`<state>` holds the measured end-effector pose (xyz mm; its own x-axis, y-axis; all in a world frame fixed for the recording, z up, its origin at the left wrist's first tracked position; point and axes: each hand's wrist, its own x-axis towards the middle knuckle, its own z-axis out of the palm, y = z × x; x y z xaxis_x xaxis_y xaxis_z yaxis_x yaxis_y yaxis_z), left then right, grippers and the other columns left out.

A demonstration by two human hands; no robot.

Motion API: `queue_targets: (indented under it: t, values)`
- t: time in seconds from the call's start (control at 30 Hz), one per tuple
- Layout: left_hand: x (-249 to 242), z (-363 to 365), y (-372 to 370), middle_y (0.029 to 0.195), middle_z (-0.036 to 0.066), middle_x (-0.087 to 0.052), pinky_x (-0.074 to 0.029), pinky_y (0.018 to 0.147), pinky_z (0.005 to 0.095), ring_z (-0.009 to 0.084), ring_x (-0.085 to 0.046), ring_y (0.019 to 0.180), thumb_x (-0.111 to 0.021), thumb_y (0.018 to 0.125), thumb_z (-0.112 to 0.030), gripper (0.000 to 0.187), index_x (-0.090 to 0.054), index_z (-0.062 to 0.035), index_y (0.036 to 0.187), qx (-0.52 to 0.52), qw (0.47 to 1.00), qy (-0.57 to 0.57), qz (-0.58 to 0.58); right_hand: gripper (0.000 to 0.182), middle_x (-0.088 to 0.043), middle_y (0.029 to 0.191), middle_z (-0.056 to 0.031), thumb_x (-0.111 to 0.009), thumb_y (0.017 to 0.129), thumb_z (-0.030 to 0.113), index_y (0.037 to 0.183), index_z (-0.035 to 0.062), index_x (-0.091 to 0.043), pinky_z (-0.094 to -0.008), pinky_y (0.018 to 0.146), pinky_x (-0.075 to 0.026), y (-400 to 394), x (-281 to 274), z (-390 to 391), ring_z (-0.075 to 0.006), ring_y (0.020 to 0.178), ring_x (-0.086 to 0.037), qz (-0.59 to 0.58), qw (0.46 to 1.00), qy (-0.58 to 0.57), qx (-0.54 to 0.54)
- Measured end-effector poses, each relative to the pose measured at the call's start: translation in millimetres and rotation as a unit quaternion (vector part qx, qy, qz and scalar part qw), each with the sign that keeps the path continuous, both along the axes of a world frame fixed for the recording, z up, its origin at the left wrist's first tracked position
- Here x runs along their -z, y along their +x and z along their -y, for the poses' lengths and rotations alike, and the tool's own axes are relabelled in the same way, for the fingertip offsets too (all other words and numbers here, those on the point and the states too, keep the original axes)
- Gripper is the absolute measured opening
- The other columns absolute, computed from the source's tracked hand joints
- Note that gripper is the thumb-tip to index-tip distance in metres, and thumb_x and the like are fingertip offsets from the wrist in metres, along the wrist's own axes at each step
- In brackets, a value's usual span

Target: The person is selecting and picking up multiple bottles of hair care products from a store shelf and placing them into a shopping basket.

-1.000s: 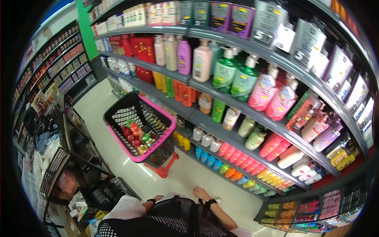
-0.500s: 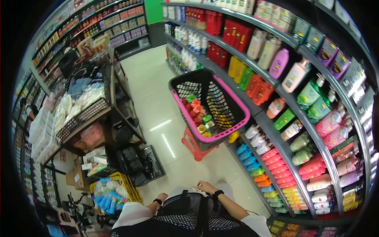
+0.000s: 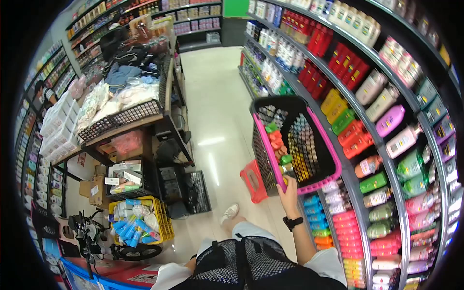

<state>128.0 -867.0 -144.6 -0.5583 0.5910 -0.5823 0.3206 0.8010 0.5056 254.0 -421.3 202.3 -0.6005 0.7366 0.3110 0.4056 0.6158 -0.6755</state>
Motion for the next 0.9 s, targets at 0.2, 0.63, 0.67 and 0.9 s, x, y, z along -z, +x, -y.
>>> queue_targets:
  t: [0.2,0.63,0.67,0.9]
  values:
    - [-25.5,41.4,-62.9,0.102,0.019,-0.066,-0.049,0.085,0.0452,0.038,-0.062,0.098,-0.05,0.087,-0.039,0.039,-0.069,-0.0091,0.103,-0.027,1.0,0.0,-0.014,0.056,-0.063,0.092,-0.0234,-0.07,0.079,0.024,0.121,-0.0017,-0.042,-0.0463,0.063,-0.053,-64.8,32.0,-18.7,-0.039,0.074,-0.065,0.267,0.958,0.03,0.101]
    - [-93.4,-97.6,-222.6,0.101,0.019,-0.067,-0.049,0.084,0.0455,0.0381,-0.062,0.097,-0.054,0.085,-0.041,0.038,-0.068,-0.0101,0.102,0.083,0.996,-0.029,-0.007,0.045,-0.065,0.076,-0.0225,-0.07,0.078,0.031,0.107,-0.0001,-0.056,-0.0466,0.065,-0.053,-63.3,1.7,-54.0,-0.0385,0.073,-0.065,0.331,0.942,-0.025,0.057]
    - [-92.5,-109.5,-224.8,0.1,0.019,-0.067,-0.049,0.083,0.0455,0.0382,-0.063,0.096,-0.055,0.084,-0.042,0.037,-0.068,-0.0108,0.1,0.068,0.995,-0.064,-0.019,0.046,-0.065,0.075,-0.0219,-0.07,0.077,0.03,0.107,-0.0005,-0.056,-0.0464,0.065,-0.053,-60.3,8.6,-53.8,-0.0383,0.072,-0.065,0.325,0.944,-0.016,0.058]
    - [-111.9,-212.0,-274.4,0.094,0.017,-0.068,-0.051,0.081,0.0406,0.0336,-0.065,0.094,-0.058,0.083,-0.034,0.03,-0.068,-0.0071,0.092,-0.022,0.999,0.009,-0.037,0.046,-0.065,0.07,-0.0186,-0.072,0.075,0.027,0.106,-0.0023,-0.056,-0.0434,0.06,-0.053,-77.0,9.0,-58.1,-0.0355,0.067,-0.065,0.327,0.938,-0.003,0.115]
